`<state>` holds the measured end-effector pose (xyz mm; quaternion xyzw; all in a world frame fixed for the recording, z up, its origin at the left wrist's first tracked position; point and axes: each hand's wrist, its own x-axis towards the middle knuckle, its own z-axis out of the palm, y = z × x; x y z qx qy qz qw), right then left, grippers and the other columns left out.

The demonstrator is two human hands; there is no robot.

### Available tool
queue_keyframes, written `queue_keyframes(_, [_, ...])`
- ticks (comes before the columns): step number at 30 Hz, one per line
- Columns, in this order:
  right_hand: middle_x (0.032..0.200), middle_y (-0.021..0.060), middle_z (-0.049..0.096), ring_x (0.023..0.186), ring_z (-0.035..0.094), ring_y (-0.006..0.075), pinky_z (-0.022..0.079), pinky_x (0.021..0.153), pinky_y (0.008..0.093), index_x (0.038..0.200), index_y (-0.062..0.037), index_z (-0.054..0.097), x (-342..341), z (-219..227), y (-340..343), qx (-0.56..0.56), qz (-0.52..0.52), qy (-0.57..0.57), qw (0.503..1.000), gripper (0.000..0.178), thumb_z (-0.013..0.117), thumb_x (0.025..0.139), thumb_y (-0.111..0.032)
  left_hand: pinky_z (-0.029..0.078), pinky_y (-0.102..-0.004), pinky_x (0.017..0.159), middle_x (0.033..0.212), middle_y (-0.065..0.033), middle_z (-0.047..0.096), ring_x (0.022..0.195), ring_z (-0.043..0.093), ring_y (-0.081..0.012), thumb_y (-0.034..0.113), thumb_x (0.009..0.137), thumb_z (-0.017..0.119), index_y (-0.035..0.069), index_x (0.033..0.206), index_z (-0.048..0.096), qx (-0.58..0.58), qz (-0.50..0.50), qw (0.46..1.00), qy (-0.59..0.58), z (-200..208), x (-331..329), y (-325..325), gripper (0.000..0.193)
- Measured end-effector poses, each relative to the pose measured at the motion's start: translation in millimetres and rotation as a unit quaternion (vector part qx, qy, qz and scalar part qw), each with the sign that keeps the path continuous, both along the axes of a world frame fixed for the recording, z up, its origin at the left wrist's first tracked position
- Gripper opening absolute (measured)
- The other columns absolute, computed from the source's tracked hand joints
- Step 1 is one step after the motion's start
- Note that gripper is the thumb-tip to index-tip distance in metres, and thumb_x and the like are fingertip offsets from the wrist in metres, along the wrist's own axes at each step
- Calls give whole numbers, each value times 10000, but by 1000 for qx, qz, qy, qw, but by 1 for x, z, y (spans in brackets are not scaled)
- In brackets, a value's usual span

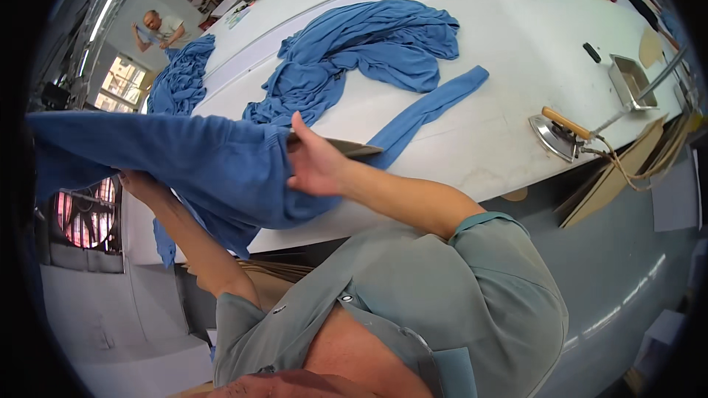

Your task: Ironing and pressing individual pieces of blue fabric using an industrial steam iron and an ironing buck.

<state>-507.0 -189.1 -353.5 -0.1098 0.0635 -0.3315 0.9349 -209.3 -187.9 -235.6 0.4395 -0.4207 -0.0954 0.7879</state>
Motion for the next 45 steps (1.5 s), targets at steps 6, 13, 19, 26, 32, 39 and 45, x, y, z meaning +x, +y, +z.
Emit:
queue_keyframes(6, [940, 124, 646, 813, 623, 226, 506, 764, 305, 1222, 22, 582, -89, 46, -90, -615, -524, 475, 349, 546, 719, 877, -379, 521, -244, 792, 1041, -179, 647, 840, 648, -174, 328, 1027, 532, -70, 1162, 540, 6, -152, 987, -41, 42, -46, -47, 421])
queue_keyframes(13, [894, 115, 650, 763, 590, 181, 468, 702, 282, 1086, 3, 540, -55, 98, -107, -471, -555, 455, 513, 331, 670, 915, -249, 478, -294, 837, 1025, -133, 645, 875, 605, -203, 200, 968, 607, -51, 1140, 549, -24, -66, 977, -203, 2, -131, -122, 310])
queue_keyframes(19, [1041, 169, 646, 909, 620, 273, 478, 844, 330, 1182, -11, 527, -96, -193, -73, -304, -324, 697, 563, 489, 764, 837, -263, 478, -257, 856, 1069, -124, 690, 919, 634, -169, 89, 915, 662, -46, 1118, 629, 249, -312, 913, -88, -194, -106, -99, 246])
queue_keyframes(26, [1213, 196, 605, 1078, 595, 296, 476, 950, 372, 1271, 3, 529, -109, -259, -61, -254, -303, 734, 553, 623, 805, 793, -287, 469, -281, 952, 1154, -126, 678, 1006, 644, -175, 89, 949, 644, -27, 1195, 614, 254, -424, 864, 95, -242, -66, -101, 273])
queue_keyframes(32, [1201, 151, 625, 1043, 600, 265, 483, 929, 359, 1311, -13, 538, -118, -137, -66, -392, -354, 632, 567, 604, 783, 820, -266, 452, -313, 1018, 1253, -137, 640, 1103, 632, -215, 103, 973, 614, 0, 1273, 569, 203, -476, 830, 207, -226, -51, -92, 321])
queue_keyframes(39, [1026, 83, 665, 877, 602, 200, 485, 820, 317, 1171, -40, 596, -131, -79, -92, -479, -272, 614, 565, 384, 737, 862, -218, 453, -334, 1026, 1295, -131, 617, 1135, 620, -232, 94, 977, 601, 20, 1320, 536, 187, -447, 852, 197, -229, -49, -61, 357])
queue_keyframes(45, [892, 73, 673, 749, 594, 194, 478, 718, 306, 996, -44, 600, -136, -191, -83, -426, -220, 647, 592, 238, 717, 875, -212, 439, -342, 1038, 1299, -136, 613, 1143, 612, -231, 54, 966, 598, 12, 1321, 539, 269, -424, 860, 90, -260, -59, -19, 362])
